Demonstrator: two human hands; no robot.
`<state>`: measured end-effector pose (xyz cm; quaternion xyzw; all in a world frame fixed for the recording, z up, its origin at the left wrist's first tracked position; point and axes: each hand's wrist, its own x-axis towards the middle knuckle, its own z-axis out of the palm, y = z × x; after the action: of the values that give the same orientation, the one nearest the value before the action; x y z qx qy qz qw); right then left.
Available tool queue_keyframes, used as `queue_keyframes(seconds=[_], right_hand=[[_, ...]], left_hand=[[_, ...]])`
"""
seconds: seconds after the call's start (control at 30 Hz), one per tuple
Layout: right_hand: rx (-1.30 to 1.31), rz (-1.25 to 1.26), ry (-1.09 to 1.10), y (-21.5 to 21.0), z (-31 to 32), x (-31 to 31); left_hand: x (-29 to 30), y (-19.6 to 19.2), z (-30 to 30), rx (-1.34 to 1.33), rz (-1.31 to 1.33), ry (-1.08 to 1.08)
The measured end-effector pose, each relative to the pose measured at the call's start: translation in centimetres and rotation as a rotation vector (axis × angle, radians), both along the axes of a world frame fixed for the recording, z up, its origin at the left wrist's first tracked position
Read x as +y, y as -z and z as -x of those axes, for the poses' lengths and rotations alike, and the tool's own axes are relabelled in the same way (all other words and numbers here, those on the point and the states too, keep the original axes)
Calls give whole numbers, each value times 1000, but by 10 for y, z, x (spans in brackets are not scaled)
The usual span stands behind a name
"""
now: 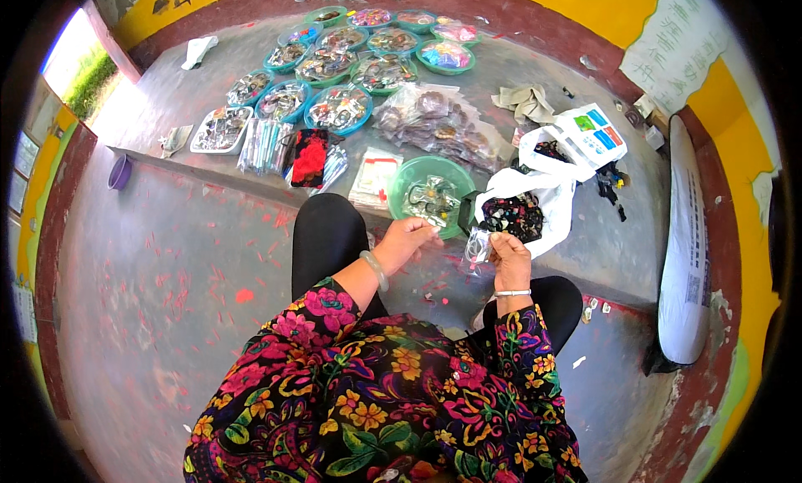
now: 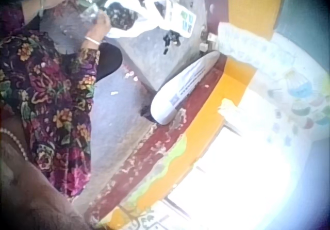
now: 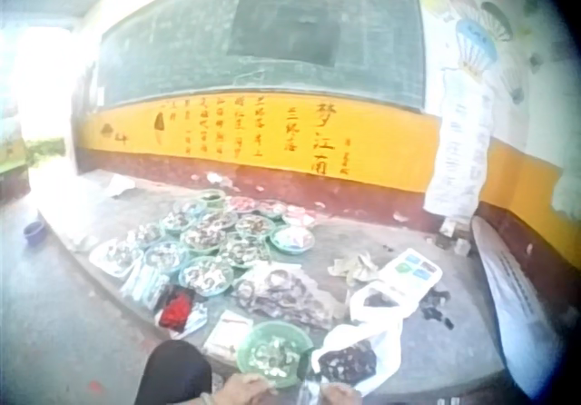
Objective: The person sits on the floor and repeatedly picks up small items from a white bag, places them into clear plastic bags, and sets the filled bags into a green bowl. The workspace includes several pre-filled containers and a digital scale.
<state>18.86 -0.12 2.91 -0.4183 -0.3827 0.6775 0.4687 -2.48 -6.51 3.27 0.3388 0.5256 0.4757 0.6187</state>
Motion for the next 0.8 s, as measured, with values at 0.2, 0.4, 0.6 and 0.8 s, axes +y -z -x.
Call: queue_keyframes(seconds=[0.2,0.4,0.6,0.8], right_hand=[[58,120,8,5,11,-6],[-5,88,-105,5,14,-12],[-56,73,-92,5,17,-14],[-65,92,-89,12,15,-9]], left_hand=[[-10,-13,-20,-155,50,57],[-8,-8,-27,-136,65,82],[-8,3,-28,-176,56,43],[-5,-1,-32,-285,84,16]])
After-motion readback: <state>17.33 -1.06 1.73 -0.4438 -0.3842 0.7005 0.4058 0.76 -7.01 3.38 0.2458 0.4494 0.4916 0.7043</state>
